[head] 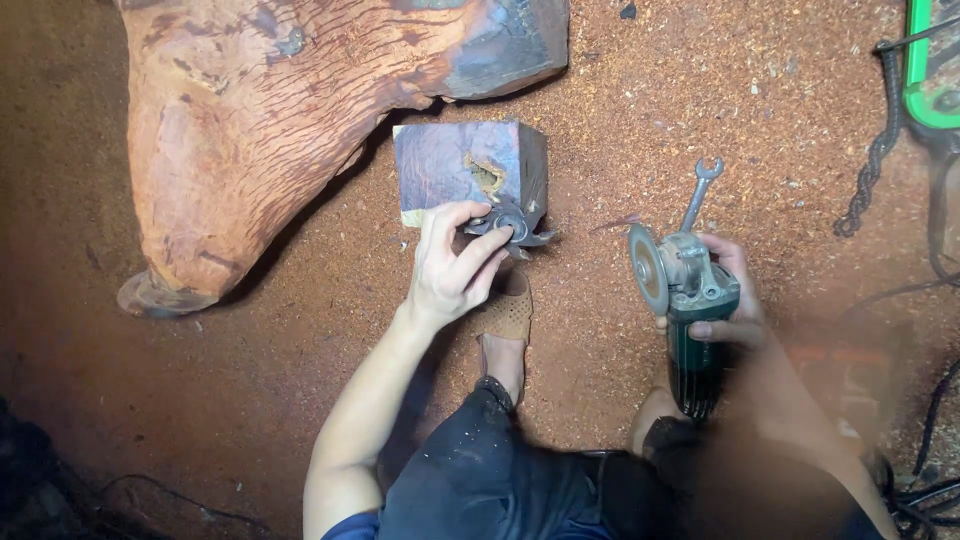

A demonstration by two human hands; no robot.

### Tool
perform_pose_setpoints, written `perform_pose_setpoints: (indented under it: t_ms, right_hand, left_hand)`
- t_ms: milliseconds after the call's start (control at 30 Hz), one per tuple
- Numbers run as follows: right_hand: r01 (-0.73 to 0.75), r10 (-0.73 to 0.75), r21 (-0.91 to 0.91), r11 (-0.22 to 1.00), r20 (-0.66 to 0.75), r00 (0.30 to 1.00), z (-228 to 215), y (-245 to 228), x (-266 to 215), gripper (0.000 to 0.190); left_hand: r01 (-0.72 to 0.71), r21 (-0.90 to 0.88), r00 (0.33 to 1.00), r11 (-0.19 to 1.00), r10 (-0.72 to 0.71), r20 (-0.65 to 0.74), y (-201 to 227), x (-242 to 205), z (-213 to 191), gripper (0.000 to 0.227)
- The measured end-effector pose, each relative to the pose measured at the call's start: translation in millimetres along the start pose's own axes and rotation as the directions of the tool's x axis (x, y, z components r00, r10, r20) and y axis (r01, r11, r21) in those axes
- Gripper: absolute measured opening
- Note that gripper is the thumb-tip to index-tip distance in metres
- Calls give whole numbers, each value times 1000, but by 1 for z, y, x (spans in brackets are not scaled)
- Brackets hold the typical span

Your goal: Grinding the teeth of a star-shaped metal woodworking cutter head using a handheld angle grinder.

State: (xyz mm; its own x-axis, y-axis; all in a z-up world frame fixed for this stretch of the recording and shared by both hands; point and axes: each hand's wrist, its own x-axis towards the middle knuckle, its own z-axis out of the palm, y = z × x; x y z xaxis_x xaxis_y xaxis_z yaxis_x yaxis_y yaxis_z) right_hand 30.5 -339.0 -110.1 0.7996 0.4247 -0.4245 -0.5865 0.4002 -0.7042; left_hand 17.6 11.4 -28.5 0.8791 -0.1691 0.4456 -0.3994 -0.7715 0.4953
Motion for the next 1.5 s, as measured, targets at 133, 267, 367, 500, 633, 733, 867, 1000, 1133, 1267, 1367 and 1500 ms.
perform_pose_setpoints:
  t_ms: [133,267,367,500,633,733,867,1000,1133,1267,1367,1500]
  right_hand:
    - [6,-5,-10,1000,23,1000,1,-1,3,119]
    - [13,-12,-22,1000,42,999,0,0,4,119]
    - [30,-27,-50,998,71,997,-5,4,7,117]
    - [9,-6,-19,1000,183,983,-19,14,16,118]
    - [22,-43,58,998,394,918,-8,8,24,109]
    - [8,-47,92,996,426,904,-3,8,27,108]
    - [-24,-5,58,998,456,890,15,-4,30,107]
    - [-50,25,38,998,487,873,24,-9,34,105]
    - [-56,26,44,997,509,861,35,-12,40,104]
    - [-72,54,15,997,519,853,34,-8,46,102]
    - [-57,42,10,998,543,839,37,-7,50,104]
    - [-48,40,2,999,531,846,43,-8,50,102]
  left_hand:
    - [-25,-17,992,1000,23,-126,4,-9,8,19]
    - [-19,-31,993,999,15,-120,1,-3,3,15]
    - [-3,-33,999,999,1,-37,-5,9,-3,12]
    - [39,-76,988,996,-27,154,-10,23,-9,12]
    - [53,-125,978,991,-26,207,-17,23,-9,12]
    - [60,-129,981,990,-35,189,-15,20,-9,18]
    - [40,-125,994,991,-26,106,-14,14,1,11]
    - [-5,-79,997,997,11,76,-19,4,7,10]
    - [-37,-52,998,998,40,49,-19,3,9,13]
    - [-30,-35,999,999,31,30,-22,-1,14,13]
    - [-31,-39,999,999,32,2,-24,-1,17,15]
    - [-30,-52,999,998,31,11,-21,0,16,17]
